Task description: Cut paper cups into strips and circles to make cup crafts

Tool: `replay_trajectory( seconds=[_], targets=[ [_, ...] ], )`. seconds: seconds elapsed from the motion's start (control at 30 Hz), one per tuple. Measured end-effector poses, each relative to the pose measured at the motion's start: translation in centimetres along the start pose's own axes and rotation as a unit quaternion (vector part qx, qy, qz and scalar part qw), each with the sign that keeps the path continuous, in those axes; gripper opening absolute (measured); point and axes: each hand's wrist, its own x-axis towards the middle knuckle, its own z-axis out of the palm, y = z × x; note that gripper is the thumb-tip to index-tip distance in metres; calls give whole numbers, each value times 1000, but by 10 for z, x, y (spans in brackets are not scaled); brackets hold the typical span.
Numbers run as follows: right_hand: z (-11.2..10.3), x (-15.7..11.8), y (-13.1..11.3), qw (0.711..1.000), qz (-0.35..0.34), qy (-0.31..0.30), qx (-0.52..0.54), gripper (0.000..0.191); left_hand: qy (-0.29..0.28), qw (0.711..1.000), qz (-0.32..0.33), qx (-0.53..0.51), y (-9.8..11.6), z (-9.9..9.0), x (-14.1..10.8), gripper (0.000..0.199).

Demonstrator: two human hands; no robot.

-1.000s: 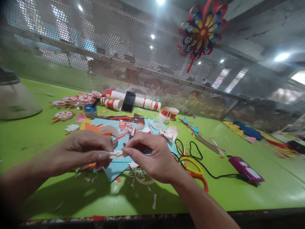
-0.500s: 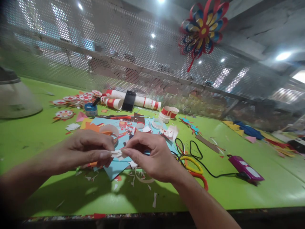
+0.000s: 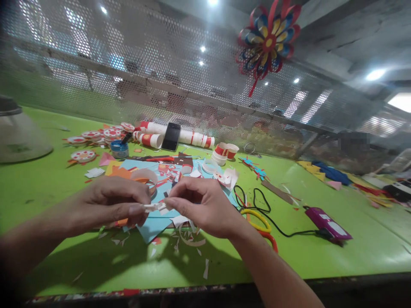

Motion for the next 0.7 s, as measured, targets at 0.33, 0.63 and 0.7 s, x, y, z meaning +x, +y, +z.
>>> replay_trajectory(
  seconds=[0.33, 0.63, 0.7],
  targets=[
    [0, 1, -2, 1000, -22, 7, 21, 9, 25, 998, -15, -60, 4, 0, -1, 22],
    [-1, 0, -3, 994, -24, 9, 110, 7, 14, 997, -21, -77, 1, -3, -1, 22],
    [0, 1, -2, 994, -27, 18, 109, 8, 15, 997, -20, -69, 2, -2, -2, 22]
  ],
)
